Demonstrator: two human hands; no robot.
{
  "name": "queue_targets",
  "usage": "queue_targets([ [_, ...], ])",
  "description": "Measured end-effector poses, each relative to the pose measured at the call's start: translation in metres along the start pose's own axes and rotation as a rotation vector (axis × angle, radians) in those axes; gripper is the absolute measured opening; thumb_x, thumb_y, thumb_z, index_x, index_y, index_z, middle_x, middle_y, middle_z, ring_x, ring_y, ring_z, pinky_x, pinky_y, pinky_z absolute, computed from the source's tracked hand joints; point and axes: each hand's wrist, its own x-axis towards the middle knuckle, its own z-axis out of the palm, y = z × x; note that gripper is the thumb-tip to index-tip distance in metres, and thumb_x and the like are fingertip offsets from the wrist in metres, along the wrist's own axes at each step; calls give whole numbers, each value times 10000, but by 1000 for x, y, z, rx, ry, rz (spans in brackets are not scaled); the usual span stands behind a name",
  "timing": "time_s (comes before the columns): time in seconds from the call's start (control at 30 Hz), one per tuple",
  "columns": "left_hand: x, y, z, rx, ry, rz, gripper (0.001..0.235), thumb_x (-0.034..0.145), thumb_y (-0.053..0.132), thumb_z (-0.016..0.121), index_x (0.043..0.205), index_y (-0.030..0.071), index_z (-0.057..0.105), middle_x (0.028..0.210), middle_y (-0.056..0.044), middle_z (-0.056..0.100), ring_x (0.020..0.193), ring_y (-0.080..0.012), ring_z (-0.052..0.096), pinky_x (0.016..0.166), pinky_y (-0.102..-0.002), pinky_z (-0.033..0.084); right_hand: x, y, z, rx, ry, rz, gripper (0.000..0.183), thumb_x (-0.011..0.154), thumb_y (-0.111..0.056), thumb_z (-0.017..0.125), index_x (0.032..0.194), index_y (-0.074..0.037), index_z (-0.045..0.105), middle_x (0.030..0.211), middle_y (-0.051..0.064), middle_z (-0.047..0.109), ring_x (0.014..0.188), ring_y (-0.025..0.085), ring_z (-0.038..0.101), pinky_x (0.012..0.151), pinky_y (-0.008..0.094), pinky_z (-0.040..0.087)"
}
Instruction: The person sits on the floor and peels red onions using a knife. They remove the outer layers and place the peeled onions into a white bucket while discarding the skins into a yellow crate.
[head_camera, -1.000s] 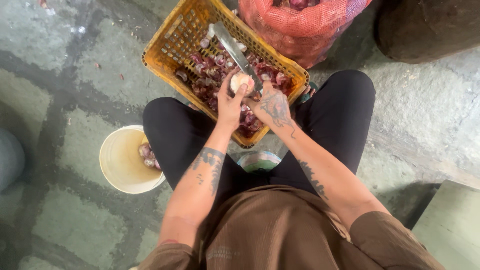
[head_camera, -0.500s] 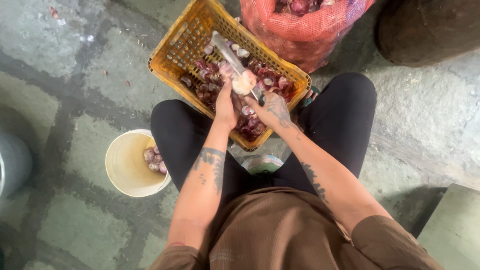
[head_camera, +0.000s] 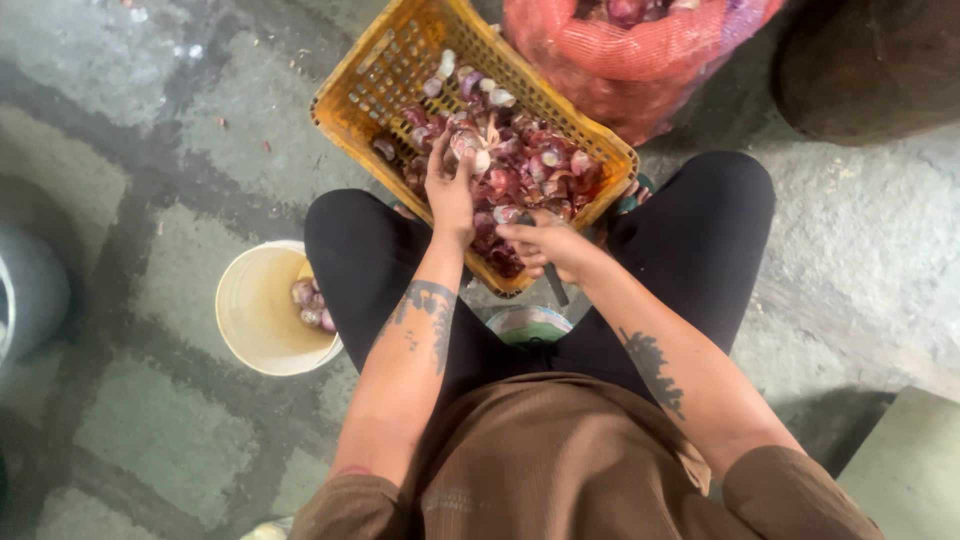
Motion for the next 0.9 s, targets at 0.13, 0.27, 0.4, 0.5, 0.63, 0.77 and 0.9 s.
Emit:
queue_targets([
  [0.13, 5, -9, -12, -63, 40, -14, 511, 1085, 304, 585, 1521, 58, 483, 1388, -19, 636, 1221, -116, 632, 989, -253, 525, -2, -10, -7, -254, 189, -131, 243, 1015, -297, 659, 1008, -105, 510, 636, -27, 478, 497, 107, 457, 462, 298, 399],
  [0.27, 3, -9, -12, -88, 36, -391, 619, 1069, 579, 365, 1285, 57, 618, 1055, -68, 698, 848, -180, 646, 645, -297, 505, 5, -21, -2, -1168, 673, -733, 148, 981, -199, 681, 1009, -67, 622, 788, 181, 668, 711, 401, 648, 612, 487, 492],
  [0.4, -11, 0, -7, -220, -251, -259, 644, 1098, 589, 385, 1261, 19, 636, 1078, -94, 700, 884, -197, 652, 780, -324, 548, 1, -25, 2, -1101, 710, -762, 148, 982, -170, 644, 1008, -32, 598, 865, 227, 671, 820, 454, 654, 693, 526, 497],
  [0.5, -22, 24, -5, -273, -359, -304, 494, 1053, 408, 520, 1363, 27, 575, 1206, -75, 676, 1029, -184, 648, 920, -329, 534, -4, -28, 8, -1127, 698, -770, 160, 1000, -177, 662, 984, -29, 602, 865, 222, 676, 820, 447, 657, 699, 515, 497],
  [0.63, -33, 62, 7, -60, -416, -259, 560, 937, 168, 682, 1444, 28, 492, 1289, -84, 657, 1133, -181, 652, 1005, -323, 527, -14, -34, 14, -1055, 660, -940, 152, 975, -135, 667, 1067, -16, 644, 900, 223, 679, 832, 435, 666, 704, 484, 518],
  [0.77, -50, 88, 15, 326, -321, 13, 685, 827, 72, 837, 1427, -23, 521, 1295, -103, 647, 1155, -161, 634, 1003, -309, 530, -24, -38, 20, -985, 623, -1018, 103, 996, -111, 663, 1059, -29, 659, 902, 187, 691, 831, 398, 689, 713, 452, 532],
  [0.9, -55, 90, 22, 417, -185, 112, 718, 786, 118, 884, 1416, -20, 569, 1262, -126, 692, 1124, -162, 666, 1002, -294, 548, -31, -45, 23, -1195, 633, -1150, 121, 1001, -121, 683, 1096, -47, 684, 922, 153, 682, 805, 356, 683, 698, 418, 549],
])
